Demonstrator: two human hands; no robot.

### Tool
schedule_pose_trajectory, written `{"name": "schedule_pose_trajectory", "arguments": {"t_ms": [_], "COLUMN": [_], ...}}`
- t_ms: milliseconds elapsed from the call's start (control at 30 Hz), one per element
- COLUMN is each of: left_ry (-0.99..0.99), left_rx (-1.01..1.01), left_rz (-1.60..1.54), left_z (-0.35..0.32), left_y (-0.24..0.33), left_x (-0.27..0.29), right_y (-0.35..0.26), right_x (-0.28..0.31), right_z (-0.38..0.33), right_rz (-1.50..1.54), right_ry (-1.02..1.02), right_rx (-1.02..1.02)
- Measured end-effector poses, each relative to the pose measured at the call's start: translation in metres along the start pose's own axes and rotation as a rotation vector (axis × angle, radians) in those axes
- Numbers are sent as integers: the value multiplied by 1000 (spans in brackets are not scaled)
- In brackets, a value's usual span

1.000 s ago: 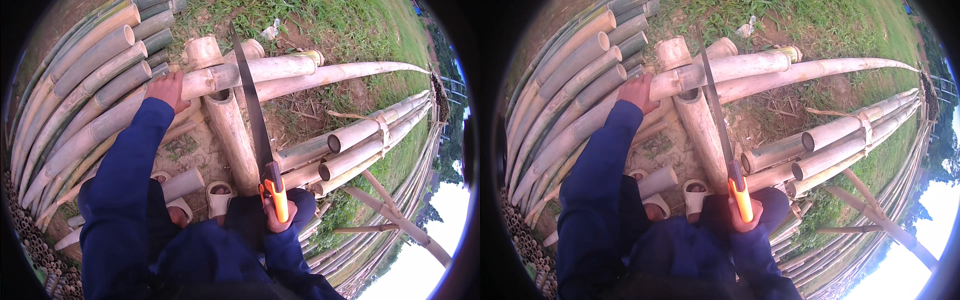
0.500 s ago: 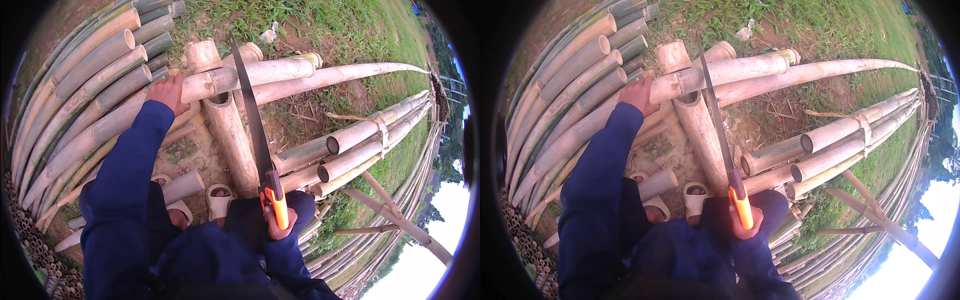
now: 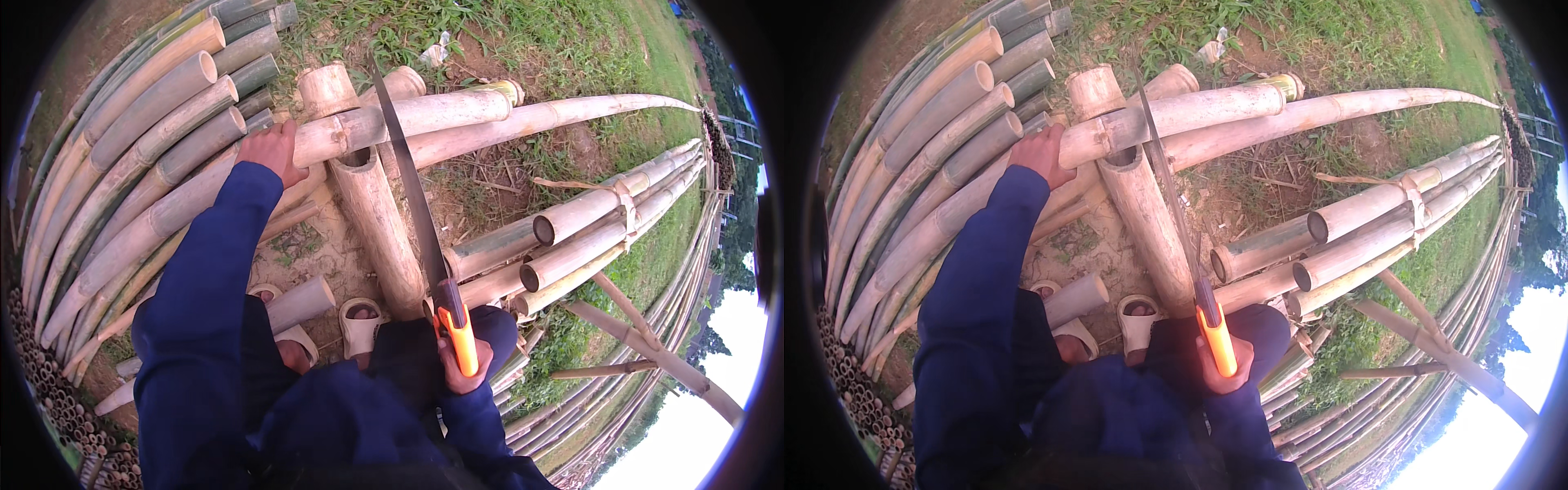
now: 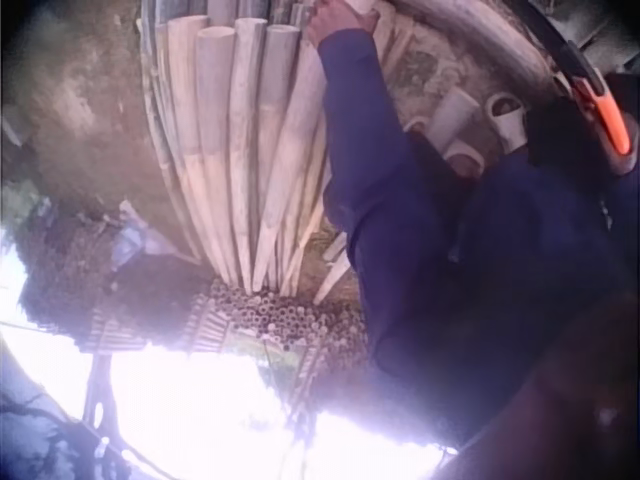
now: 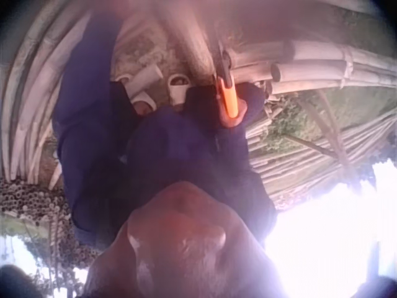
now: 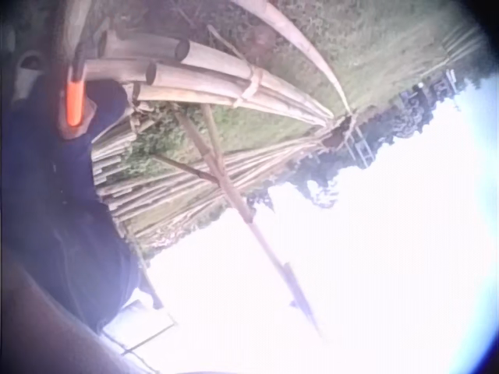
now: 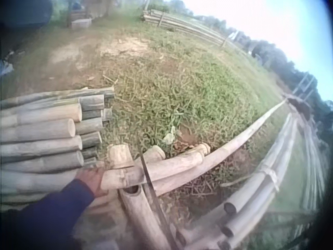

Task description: The person uses a hand saw to cut a bamboo pole into shorter sections. After cutting, they stack the cut pieces with other bamboo poles in a large outdoor pile.

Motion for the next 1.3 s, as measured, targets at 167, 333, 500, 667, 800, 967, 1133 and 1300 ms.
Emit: {"name": "schedule_pose_trajectory", "arguments": {"t_ms": [167, 333, 500, 667, 800, 967, 1133, 1300], "left_ry": [11, -14, -32, 10, -78, -50, -11, -2], "left_rx": [-12, -1, 19, -12, 20, -5, 0, -5], "left_rz": [-7, 16, 16, -33, -12, 16, -2, -5], "left_z": [4, -2, -2, 1, 4, 3, 5, 9], "left_y": [9, 14, 1, 6, 6, 1, 3, 6], "left_x": [-2, 2, 4, -2, -4, 3, -6, 2], "right_y": [4, -11, 4, 4, -18, 22, -1, -12], "right_x": [-44, -61, -7, -43, -61, -23, -12, -57], "right_z": [124, 144, 2, 103, 164, 46, 43, 166], "right_rz": [220, 128, 31, 225, 281, 152, 60, 276], "right_ry": [29, 8, -48, 29, 49, -16, -44, -26], "right_rx": [-29, 141, -45, -109, 106, -31, 7, 42]}}
Point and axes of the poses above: each hand's wrist, its own z-axis towards the middle knuckle, its own x-axis out of the back of the hand, y = z × x, the point moved 9 cm from there along z, towards the middle knuckle, and after that the axes turned 1 degree about z, right-handed, at the moved point
